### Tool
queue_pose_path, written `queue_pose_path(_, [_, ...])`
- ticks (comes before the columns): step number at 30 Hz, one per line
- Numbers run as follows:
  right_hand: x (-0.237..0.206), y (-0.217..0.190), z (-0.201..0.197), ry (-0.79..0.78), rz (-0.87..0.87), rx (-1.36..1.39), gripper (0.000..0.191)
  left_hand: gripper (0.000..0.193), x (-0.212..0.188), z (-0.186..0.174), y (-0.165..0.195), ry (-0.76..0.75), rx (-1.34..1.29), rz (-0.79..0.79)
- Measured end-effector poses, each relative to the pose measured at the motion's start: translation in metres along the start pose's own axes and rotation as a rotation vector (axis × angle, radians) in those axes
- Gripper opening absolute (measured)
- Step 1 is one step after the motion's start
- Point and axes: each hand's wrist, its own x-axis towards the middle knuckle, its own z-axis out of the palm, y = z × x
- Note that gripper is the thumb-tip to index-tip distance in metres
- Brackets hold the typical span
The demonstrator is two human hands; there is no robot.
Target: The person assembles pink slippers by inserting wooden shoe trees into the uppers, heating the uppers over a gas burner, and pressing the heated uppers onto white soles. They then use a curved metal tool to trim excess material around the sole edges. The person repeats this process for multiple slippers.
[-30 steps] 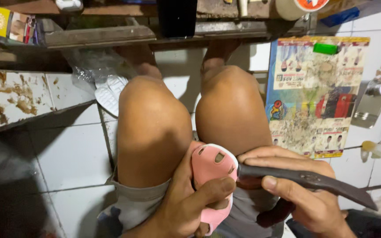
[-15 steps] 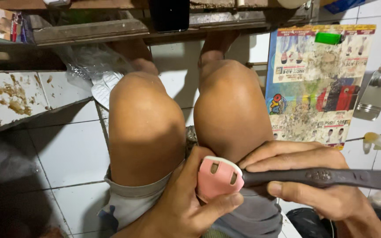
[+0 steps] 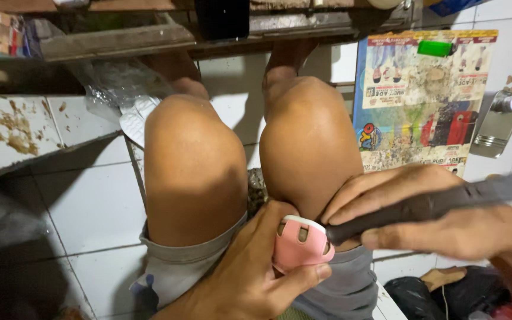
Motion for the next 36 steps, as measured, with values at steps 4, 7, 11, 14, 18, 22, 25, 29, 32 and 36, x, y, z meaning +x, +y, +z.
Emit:
queue_pose_path(4, [-0.005,0.002,0.011,0.11,0.003,0.08,0.028,0.039,0.0,-0.003,0.004,-0.051,-0.059,-0.033])
queue_pose_path(7, [-0.004,0.0,0.015,0.128,0.01,-0.004,0.031,0.046,-0.001,0.004,0.0,0.002,0.099,0.11])
queue_pose_path(11, [0.006,-0.005,0.003,0.049,-0.016,0.088,0.029,0.057,-0.002,0.009,-0.008,0.004,0.237,0.153])
queue_pose_path(14, [0.015,-0.014,-0.007,-0.098,0.083,-0.102,0.029,0.052,0.001,0.012,-0.006,0.06,0.491,0.478])
queue_pose_path(18, [0.031,-0.031,-0.006,-0.458,0.046,-0.653,0.021,0.037,0.005,0.008,-0.003,-0.028,0.423,0.3])
queue_pose_path(22, [0.034,-0.044,-0.01,-0.373,0.094,-0.346,0.024,0.045,0.0,0.007,0.003,-0.039,0.341,0.105])
queue_pose_path(25, [0.019,-0.033,-0.02,-0.117,-0.167,-0.215,0.029,0.046,-0.01,0.002,0.021,-0.043,0.126,0.052])
queue_pose_path(29, [-0.001,0.024,-0.009,0.316,-0.085,0.306,0.04,0.063,-0.02,-0.03,0.06,0.234,-0.823,0.113])
queue_pose_path(32, [-0.003,0.065,0.017,0.39,-0.161,0.613,0.052,0.105,-0.024,-0.074,0.07,0.088,-0.841,0.129])
queue_pose_path(36, [0.012,0.083,0.063,0.515,-0.229,0.746,0.051,0.118,-0.014,-0.064,0.043,0.195,-0.781,0.241])
